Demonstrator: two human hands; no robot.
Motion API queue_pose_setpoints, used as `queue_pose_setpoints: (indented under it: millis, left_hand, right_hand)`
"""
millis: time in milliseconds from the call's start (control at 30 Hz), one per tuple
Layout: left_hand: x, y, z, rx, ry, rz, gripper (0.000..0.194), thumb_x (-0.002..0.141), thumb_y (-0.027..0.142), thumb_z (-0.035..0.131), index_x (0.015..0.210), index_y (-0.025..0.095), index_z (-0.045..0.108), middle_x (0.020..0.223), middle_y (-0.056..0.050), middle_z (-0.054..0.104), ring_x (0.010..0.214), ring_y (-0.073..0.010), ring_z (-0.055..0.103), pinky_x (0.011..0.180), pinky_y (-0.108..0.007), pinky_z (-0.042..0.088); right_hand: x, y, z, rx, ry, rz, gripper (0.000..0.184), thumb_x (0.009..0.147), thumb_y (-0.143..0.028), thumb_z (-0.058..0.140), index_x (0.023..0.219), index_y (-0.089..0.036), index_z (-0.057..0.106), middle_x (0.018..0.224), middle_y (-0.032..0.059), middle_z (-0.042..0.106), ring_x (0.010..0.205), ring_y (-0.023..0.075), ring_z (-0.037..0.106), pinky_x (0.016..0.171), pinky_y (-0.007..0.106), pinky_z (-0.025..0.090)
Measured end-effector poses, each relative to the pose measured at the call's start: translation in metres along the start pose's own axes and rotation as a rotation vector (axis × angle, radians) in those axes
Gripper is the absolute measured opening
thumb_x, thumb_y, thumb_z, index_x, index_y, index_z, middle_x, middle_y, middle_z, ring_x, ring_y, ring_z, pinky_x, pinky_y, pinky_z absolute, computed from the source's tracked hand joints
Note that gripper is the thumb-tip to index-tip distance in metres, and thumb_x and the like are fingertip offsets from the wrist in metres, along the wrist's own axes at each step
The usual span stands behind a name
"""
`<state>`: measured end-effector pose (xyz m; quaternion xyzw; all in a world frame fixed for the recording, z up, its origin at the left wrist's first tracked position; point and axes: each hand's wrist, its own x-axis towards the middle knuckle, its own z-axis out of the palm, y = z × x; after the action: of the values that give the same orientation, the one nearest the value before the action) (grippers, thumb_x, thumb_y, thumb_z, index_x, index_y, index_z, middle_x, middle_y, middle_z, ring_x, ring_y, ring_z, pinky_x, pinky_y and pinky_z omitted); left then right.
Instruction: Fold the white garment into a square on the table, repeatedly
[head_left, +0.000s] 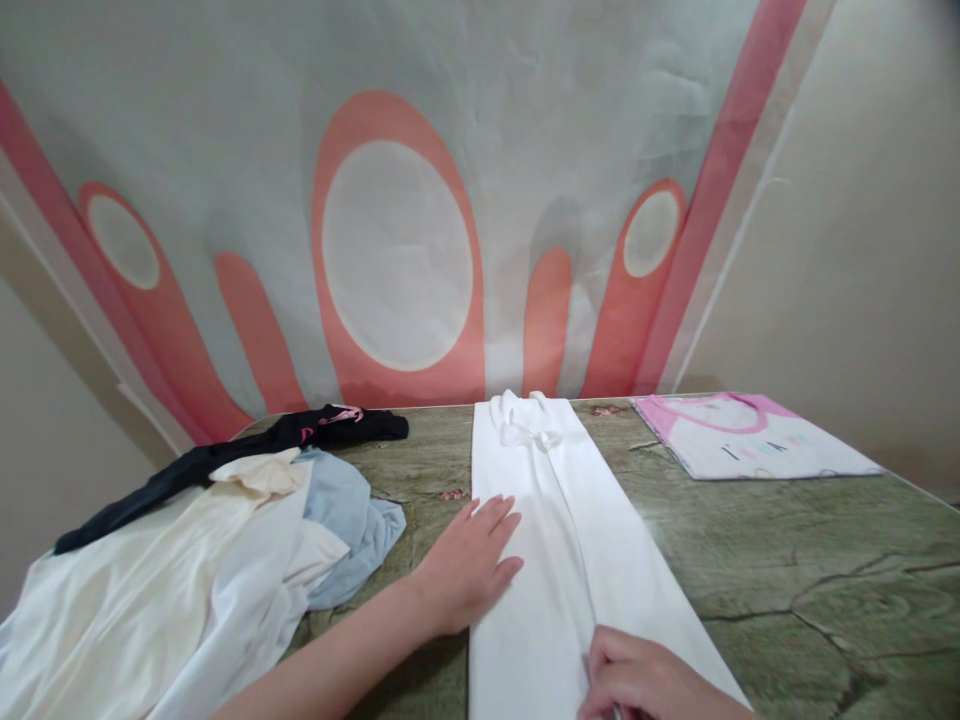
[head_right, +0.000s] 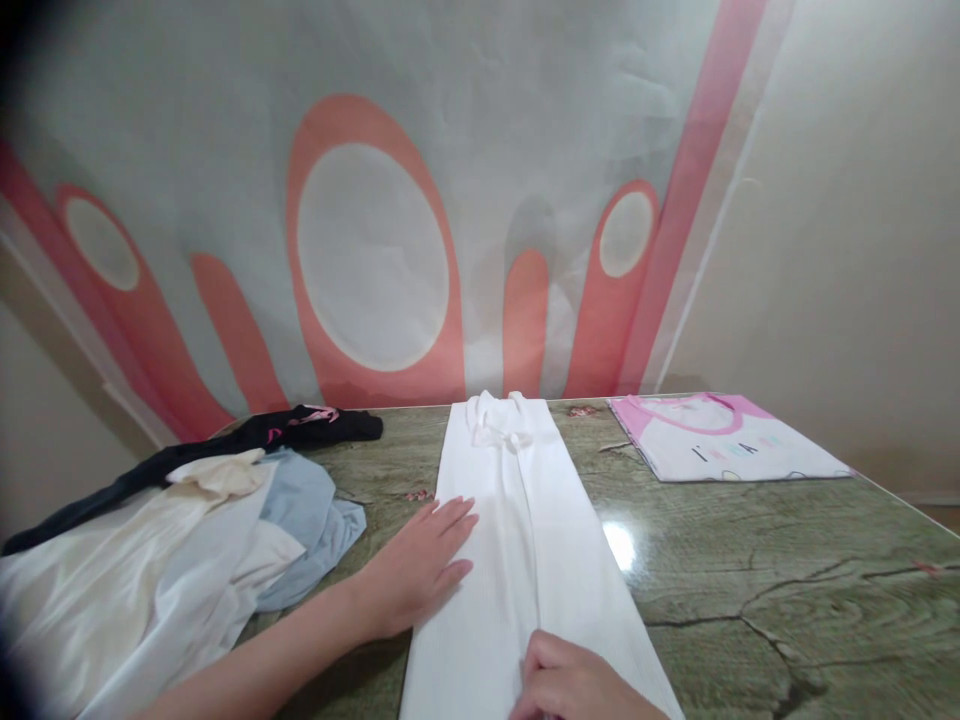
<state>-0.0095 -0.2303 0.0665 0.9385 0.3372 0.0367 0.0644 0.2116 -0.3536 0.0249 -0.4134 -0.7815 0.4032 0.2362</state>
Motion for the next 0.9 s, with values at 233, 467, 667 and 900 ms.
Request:
queue_pose_setpoints:
  millis: [233, 467, 667, 900]
  left_hand:
    - [-0.007, 0.002, 0.007, -0.009, -0.132, 0.066, 0.060, 0.091, 0.053, 0.027, 0.141, 0.020, 0.021, 0.148, -0.009, 0.015, 0.136, -0.0235, 0.012, 0.109, -0.044, 0.009]
    - [0.011, 0.014, 0.014, 0.014, -0.086, 0.067, 0.060, 0.092, 0.051, 0.025, 0.141, 0.015, 0.022, 0.148, -0.011, 0.017, 0.136, -0.0210, 0.012, 0.110, -0.042, 0.009]
    - [0.006, 0.021, 0.020, -0.003, -0.106, 0.095, 0.066, 0.089, 0.059, 0.022, 0.142, 0.019, 0.018, 0.148, -0.010, 0.014, 0.136, -0.0253, 0.007, 0.108, -0.050, 0.006]
    - [-0.011, 0.027, 0.015, -0.025, -0.136, 0.089, 0.068, 0.087, 0.063, 0.020, 0.142, 0.023, 0.016, 0.149, -0.009, 0.008, 0.136, -0.0307, 0.003, 0.106, -0.054, 0.006]
  right_hand:
    - [0.033, 0.011, -0.076, -0.140, 0.315, 0.182, 0.025, 0.086, -0.033, 0.044, 0.098, -0.021, 0.062, 0.087, 0.0059, 0.064, 0.072, 0.0157, 0.058, 0.065, 0.028, 0.048]
    - [0.069, 0.067, -0.076, -0.668, 0.355, 0.041, 0.045, 0.090, -0.035, 0.035, 0.132, -0.019, 0.042, 0.138, 0.0102, 0.042, 0.127, 0.0234, 0.035, 0.106, 0.046, 0.027]
    - [0.059, 0.060, -0.056, -0.809, 0.197, 0.124, 0.057, 0.091, -0.047, 0.029, 0.141, -0.019, 0.026, 0.147, 0.0081, 0.025, 0.134, 0.0237, 0.021, 0.108, 0.048, 0.020]
    - [0.047, 0.060, -0.055, -0.840, 0.181, 0.156, 0.058, 0.090, -0.051, 0.030, 0.141, -0.023, 0.026, 0.147, 0.0069, 0.023, 0.135, 0.0245, 0.018, 0.108, 0.049, 0.019]
